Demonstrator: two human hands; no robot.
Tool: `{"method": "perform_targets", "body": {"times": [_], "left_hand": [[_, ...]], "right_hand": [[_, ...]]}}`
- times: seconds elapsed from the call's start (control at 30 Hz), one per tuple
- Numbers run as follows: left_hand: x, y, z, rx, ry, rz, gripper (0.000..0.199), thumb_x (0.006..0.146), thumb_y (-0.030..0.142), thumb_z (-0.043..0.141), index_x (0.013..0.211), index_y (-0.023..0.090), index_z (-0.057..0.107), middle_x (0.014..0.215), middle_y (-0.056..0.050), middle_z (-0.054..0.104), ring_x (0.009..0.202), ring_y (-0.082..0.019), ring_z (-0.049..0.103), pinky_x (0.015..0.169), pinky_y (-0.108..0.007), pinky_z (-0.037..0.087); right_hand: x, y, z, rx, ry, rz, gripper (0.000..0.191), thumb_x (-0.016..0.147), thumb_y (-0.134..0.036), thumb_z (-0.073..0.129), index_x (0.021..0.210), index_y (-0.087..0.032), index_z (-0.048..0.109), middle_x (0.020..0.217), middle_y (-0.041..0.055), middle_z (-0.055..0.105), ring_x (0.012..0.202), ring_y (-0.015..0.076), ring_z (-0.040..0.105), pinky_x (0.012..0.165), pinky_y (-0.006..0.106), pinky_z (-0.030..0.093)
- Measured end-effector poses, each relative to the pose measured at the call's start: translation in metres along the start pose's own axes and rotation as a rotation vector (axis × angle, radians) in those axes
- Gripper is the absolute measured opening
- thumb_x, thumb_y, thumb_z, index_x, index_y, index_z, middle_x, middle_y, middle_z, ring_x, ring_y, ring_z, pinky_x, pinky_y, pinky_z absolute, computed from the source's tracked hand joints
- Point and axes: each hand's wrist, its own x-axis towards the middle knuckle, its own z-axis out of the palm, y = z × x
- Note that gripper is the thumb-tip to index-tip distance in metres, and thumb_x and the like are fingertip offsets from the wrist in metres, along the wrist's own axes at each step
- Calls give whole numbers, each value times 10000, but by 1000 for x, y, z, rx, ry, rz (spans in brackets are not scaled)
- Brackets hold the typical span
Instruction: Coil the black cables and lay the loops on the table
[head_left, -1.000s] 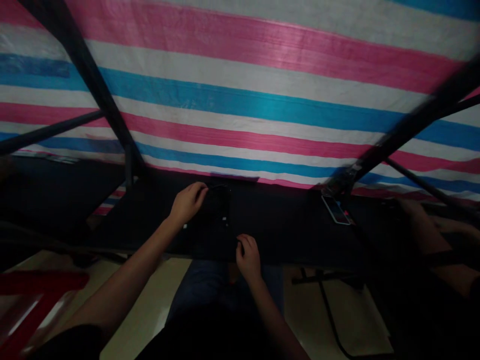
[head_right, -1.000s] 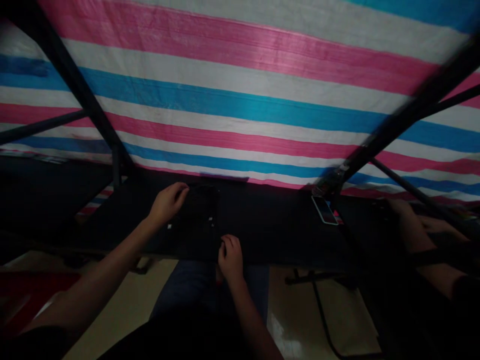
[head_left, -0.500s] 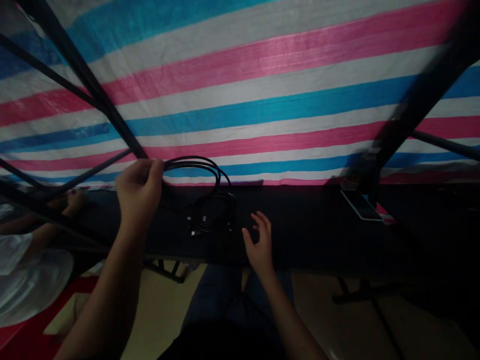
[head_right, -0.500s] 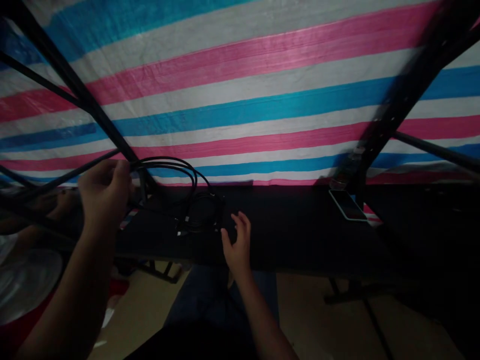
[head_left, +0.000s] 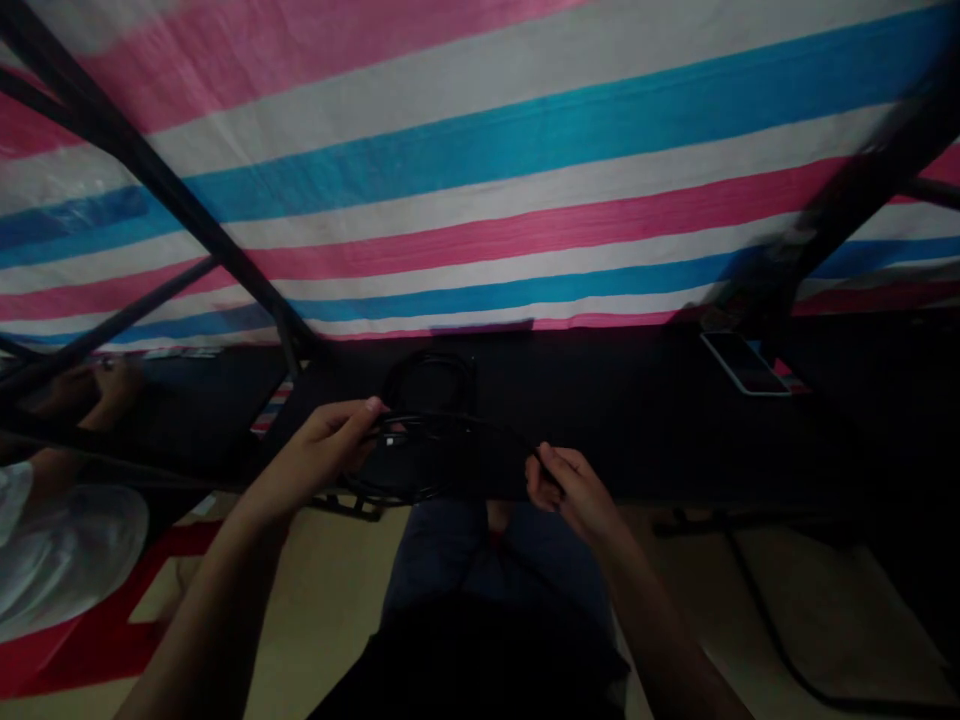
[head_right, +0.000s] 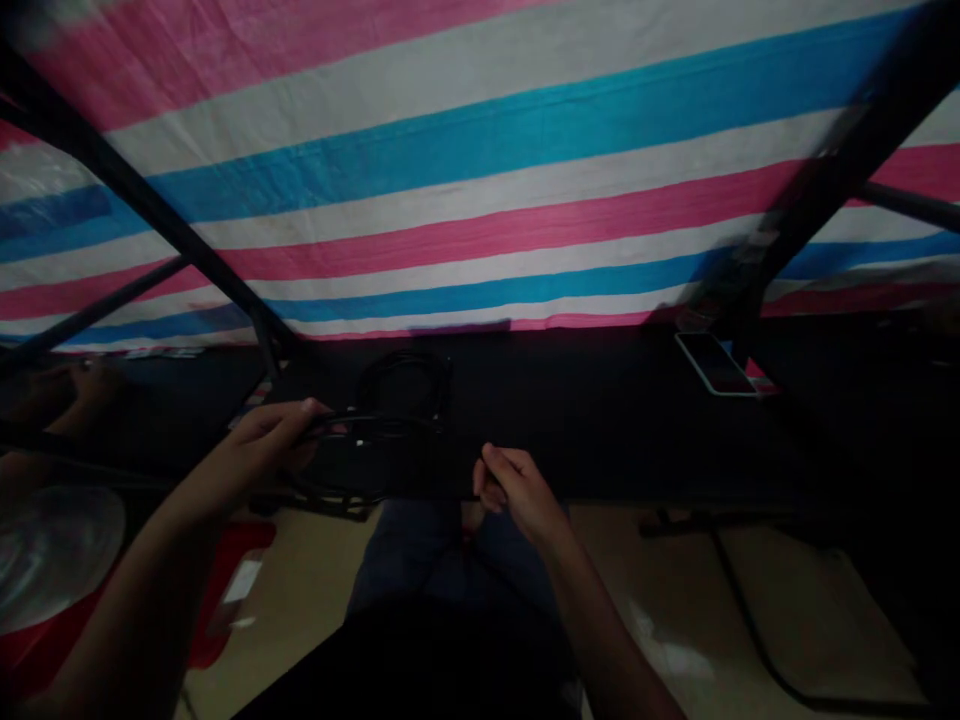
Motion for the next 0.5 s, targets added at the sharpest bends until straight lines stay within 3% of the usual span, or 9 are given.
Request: {"method": "perform_targets", "body": {"times": [0.07, 0.13, 0.2, 0.3, 0.4, 0.5], "left_hand": [[1, -20, 2, 10, -117, -51, 512, 811, 708, 608, 710, 208, 651, 536, 19, 488, 450, -129, 447, 396, -216, 316], [5, -38, 4, 4, -172, -81, 492, 838, 679, 596, 695, 210, 627, 497, 43, 433, 409, -107, 380, 378, -204, 263], [10, -51, 6, -51, -205, -87, 448, 858, 628, 607, 701, 208, 610, 480, 65, 378, 392, -87, 321, 373, -195, 221], [16, -63, 8, -159, -275, -53, 351, 861, 547, 647, 798, 202, 643, 510, 71, 399, 408, -78, 338, 386, -188, 247], [23, -70, 12, -246, -323, -41, 310, 868, 509, 654, 887, 200, 659, 517, 71, 422, 414, -79, 365, 389, -185, 261], [30, -81, 13, -382, -325, -88, 309, 871, 505, 655, 823, 202, 618, 519, 79, 392, 411, -70, 332, 382, -187, 252]], "right_hand": [[-4, -2, -15, -212, 15, 27, 629, 888, -734, 520, 573, -192, 573, 480, -63, 328, 435, 87, 283, 432, 245, 211], [-7, -5, -25, -468, -49, 39, 647, 915, -722, 480, 555, -189, 561, 494, -43, 374, 463, 94, 333, 466, 254, 231], [-9, -8, -28, -699, -197, 86, 638, 940, -682, 470, 543, -188, 538, 505, -38, 389, 483, 95, 354, 490, 257, 254], [-12, -7, -20, -914, -404, 270, 606, 969, -624, 470, 559, -184, 542, 516, -32, 441, 471, 89, 367, 476, 249, 258], [-12, -5, -5, -892, -484, 426, 597, 994, -630, 417, 692, -177, 662, 546, -24, 496, 486, 96, 415, 477, 235, 294], [-7, -8, 8, -754, -434, 432, 676, 991, -699, 326, 765, -179, 694, 546, -35, 459, 492, 101, 402, 481, 234, 303]]}}
